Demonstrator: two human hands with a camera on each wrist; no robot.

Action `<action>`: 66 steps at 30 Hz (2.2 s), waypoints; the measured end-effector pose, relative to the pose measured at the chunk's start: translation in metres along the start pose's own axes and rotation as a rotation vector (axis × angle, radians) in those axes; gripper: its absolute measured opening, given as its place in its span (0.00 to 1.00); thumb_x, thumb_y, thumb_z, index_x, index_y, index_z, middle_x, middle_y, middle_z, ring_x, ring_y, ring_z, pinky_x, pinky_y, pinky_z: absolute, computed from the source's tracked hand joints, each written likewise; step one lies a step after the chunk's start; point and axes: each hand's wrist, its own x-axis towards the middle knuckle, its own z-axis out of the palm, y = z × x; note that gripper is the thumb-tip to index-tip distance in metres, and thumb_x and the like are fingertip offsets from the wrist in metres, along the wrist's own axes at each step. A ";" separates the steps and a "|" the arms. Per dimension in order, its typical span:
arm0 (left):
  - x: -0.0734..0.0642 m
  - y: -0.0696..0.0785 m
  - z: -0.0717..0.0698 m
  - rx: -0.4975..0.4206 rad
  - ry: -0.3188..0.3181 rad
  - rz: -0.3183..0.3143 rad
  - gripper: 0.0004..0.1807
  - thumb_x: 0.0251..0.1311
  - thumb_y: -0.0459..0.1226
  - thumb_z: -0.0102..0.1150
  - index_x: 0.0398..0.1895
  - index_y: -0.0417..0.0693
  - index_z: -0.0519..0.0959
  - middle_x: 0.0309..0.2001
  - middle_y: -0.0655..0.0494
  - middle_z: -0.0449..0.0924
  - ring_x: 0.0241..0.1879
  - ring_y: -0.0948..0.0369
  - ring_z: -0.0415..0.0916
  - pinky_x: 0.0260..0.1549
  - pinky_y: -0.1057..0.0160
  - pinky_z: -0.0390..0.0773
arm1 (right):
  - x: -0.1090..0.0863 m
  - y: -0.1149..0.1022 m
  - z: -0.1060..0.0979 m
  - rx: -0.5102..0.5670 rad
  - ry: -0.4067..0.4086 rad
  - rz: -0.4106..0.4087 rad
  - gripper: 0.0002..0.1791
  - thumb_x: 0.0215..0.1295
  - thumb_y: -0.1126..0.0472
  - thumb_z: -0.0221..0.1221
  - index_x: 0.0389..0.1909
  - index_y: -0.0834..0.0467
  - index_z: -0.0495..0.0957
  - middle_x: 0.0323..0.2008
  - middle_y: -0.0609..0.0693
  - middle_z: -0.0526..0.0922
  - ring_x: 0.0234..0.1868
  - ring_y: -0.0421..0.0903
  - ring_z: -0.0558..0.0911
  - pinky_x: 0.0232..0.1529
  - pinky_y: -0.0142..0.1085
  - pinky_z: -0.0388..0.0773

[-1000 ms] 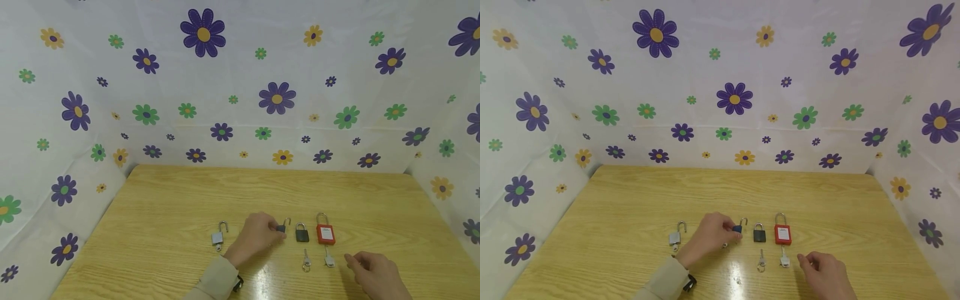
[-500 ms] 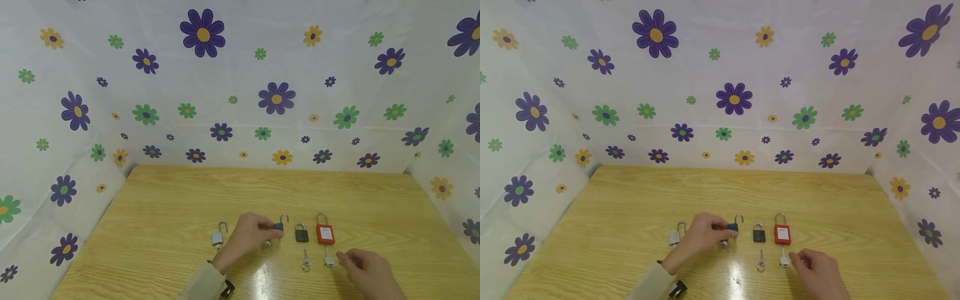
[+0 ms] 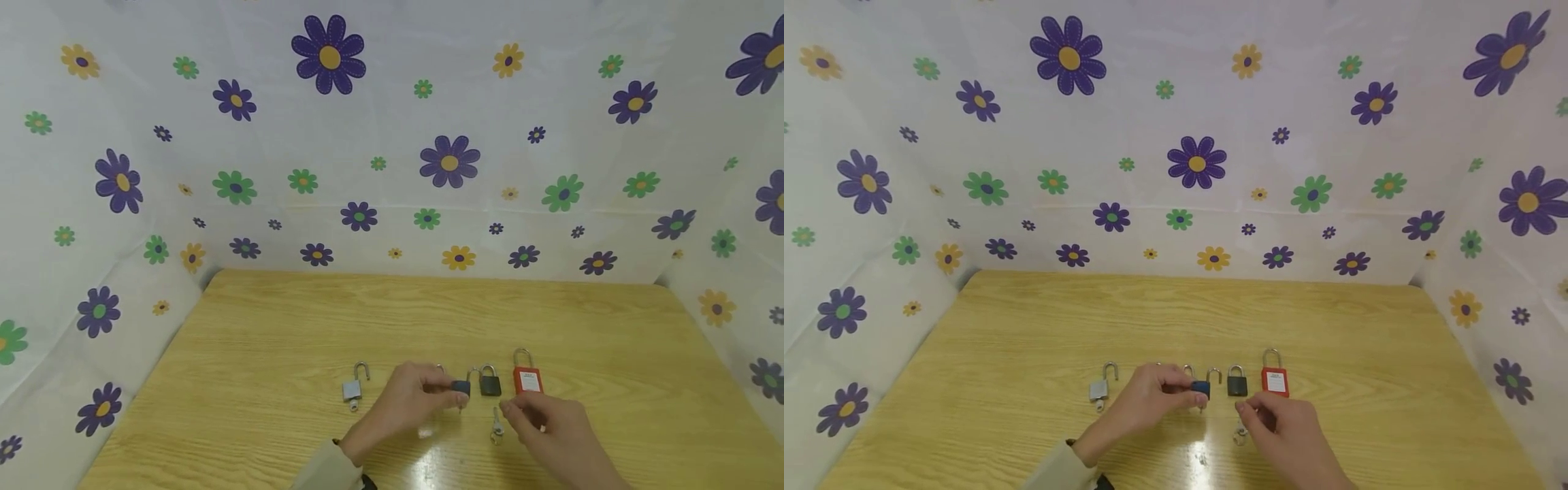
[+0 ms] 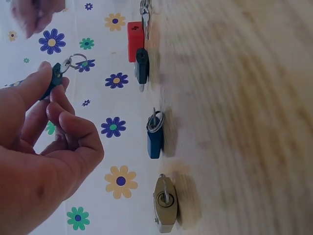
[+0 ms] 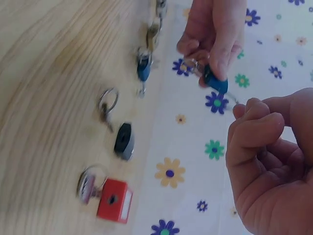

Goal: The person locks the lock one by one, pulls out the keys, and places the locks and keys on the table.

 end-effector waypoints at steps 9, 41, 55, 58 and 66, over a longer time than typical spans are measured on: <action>-0.007 0.002 0.008 -0.027 -0.051 0.078 0.08 0.59 0.43 0.74 0.36 0.50 0.92 0.31 0.60 0.86 0.26 0.72 0.71 0.24 0.74 0.72 | 0.007 -0.015 0.008 -0.014 0.029 -0.100 0.11 0.74 0.52 0.61 0.30 0.49 0.84 0.15 0.38 0.71 0.17 0.33 0.67 0.21 0.28 0.66; -0.009 0.000 0.010 -0.116 -0.096 0.062 0.10 0.63 0.48 0.70 0.40 0.56 0.92 0.37 0.63 0.88 0.36 0.69 0.77 0.33 0.69 0.79 | 0.023 -0.006 0.026 0.029 0.304 -0.659 0.18 0.57 0.77 0.69 0.42 0.52 0.85 0.36 0.42 0.88 0.34 0.32 0.83 0.30 0.23 0.79; -0.008 0.003 0.009 -0.139 -0.075 0.056 0.10 0.64 0.47 0.69 0.42 0.55 0.91 0.38 0.60 0.89 0.36 0.69 0.79 0.33 0.69 0.79 | 0.022 0.002 0.027 0.050 0.323 -0.718 0.20 0.55 0.80 0.67 0.48 0.62 0.86 0.39 0.49 0.89 0.38 0.34 0.87 0.34 0.21 0.81; -0.008 0.004 0.010 -0.138 -0.068 0.061 0.09 0.64 0.45 0.70 0.41 0.53 0.91 0.38 0.57 0.89 0.36 0.70 0.79 0.34 0.70 0.79 | 0.022 0.001 0.028 0.066 0.358 -0.706 0.18 0.55 0.80 0.67 0.45 0.62 0.87 0.37 0.50 0.90 0.35 0.34 0.87 0.33 0.21 0.81; -0.010 0.004 0.012 -0.151 -0.087 0.064 0.08 0.64 0.43 0.70 0.41 0.50 0.91 0.39 0.53 0.90 0.36 0.69 0.79 0.34 0.71 0.79 | 0.020 0.001 0.032 0.128 0.380 -0.651 0.18 0.53 0.81 0.68 0.41 0.60 0.88 0.33 0.51 0.90 0.30 0.33 0.86 0.29 0.21 0.80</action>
